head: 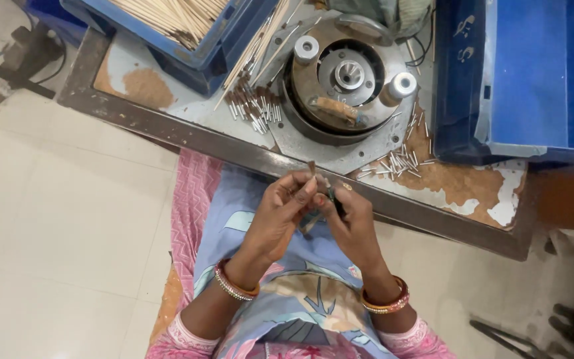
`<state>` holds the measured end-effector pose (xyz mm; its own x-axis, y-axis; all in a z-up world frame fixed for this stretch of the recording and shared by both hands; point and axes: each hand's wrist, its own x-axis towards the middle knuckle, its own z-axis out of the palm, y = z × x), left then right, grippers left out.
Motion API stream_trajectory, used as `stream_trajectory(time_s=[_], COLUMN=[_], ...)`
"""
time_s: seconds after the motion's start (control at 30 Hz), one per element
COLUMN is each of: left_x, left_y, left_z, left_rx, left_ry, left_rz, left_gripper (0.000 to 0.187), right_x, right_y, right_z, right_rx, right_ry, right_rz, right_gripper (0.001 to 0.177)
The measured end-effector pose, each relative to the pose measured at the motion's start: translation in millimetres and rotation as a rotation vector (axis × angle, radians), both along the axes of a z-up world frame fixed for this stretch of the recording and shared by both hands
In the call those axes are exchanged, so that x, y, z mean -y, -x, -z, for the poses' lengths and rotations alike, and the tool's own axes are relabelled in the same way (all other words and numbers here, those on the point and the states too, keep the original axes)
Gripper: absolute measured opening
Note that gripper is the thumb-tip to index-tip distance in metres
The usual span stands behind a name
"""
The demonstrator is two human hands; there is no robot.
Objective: The recorder is assembling small metal components onto wooden sticks at an industrial workstation.
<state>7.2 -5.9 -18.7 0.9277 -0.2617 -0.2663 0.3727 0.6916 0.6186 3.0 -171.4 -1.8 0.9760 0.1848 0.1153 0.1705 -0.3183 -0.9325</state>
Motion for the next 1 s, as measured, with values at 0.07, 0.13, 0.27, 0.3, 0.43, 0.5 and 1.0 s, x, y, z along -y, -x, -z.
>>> stream_trajectory(time_s=[0.07,0.13,0.27,0.3,0.43,0.5,1.0], left_x=[2,1,-16,-21,-81,-105,-55], left_y=[-3,-4,-12,-16,-74,-96,-44], left_z=[-2,-1,12,16,43,58,2], left_rx=[0.019,0.038,0.190,0.197,0.297,0.277,0.456], left_ry=[-0.037,-0.074,-0.543,-0.791,-1.058,-1.379,-1.376], left_rz=[-0.025,-0.052,-0.254,-0.369,-0.525,-0.513,-0.297], left_gripper=[0.023,0.021,0.015,0.013,0.014,0.017,0.019], right_x=[-1,-4,3,8,54,95,151], right_y=[-3,-4,3,7,-21,-34,-26], right_z=[-5,-5,13,20,5,20,38], right_rx=[-0.033,-0.066,-0.155,-0.121,0.038,0.009,0.126], right_ry=[-0.021,-0.043,-0.224,-0.268,0.271,0.674,0.774], right_rz=[-0.002,-0.006,-0.023,-0.047,0.291,0.512,0.470], right_gripper=[0.018,0.018,0.021,0.024,0.022,0.017,0.019])
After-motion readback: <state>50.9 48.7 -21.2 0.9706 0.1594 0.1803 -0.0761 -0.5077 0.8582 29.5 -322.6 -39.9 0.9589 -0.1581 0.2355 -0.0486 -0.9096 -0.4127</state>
